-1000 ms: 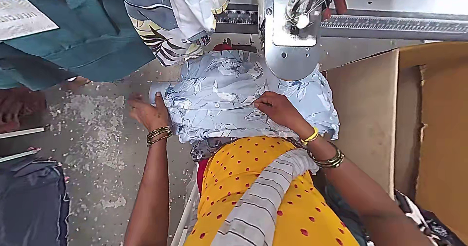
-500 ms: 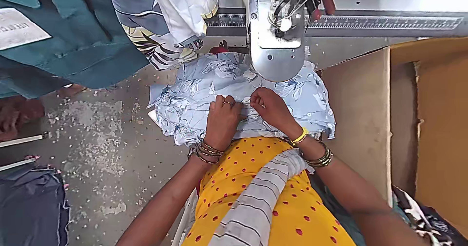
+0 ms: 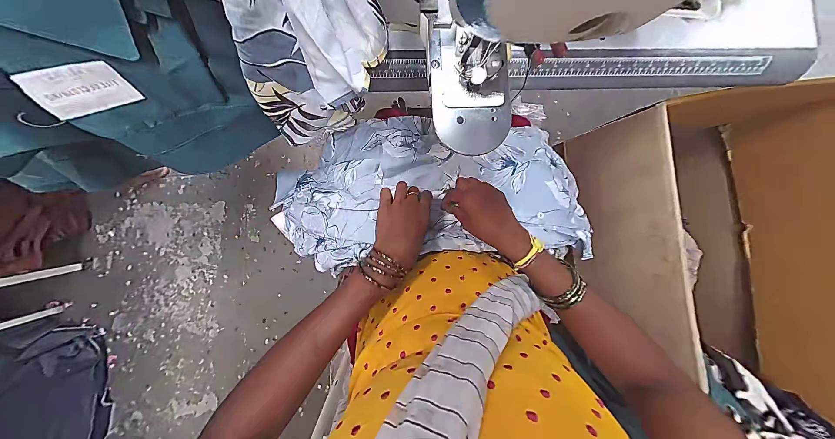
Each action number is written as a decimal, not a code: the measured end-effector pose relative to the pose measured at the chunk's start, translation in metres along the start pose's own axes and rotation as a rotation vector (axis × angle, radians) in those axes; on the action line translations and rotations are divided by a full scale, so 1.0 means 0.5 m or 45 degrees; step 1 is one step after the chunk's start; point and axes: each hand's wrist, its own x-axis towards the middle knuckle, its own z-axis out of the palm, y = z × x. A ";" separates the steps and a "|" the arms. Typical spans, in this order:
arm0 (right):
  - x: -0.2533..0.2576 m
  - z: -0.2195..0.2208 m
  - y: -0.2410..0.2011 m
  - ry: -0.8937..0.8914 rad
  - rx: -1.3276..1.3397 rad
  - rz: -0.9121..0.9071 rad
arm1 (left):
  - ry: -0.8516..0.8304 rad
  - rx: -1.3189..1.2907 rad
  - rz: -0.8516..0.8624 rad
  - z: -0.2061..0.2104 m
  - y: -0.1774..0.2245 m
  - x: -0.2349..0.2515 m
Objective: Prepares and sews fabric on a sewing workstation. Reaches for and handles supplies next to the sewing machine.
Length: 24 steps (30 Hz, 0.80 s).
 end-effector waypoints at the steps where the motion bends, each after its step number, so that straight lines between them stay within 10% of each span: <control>1: -0.004 -0.005 -0.006 -0.044 -0.064 0.023 | 0.003 0.014 -0.029 0.003 0.000 -0.007; 24: 0.012 -0.068 -0.017 -0.582 0.468 -0.171 | 0.246 -0.602 0.663 -0.038 -0.071 -0.054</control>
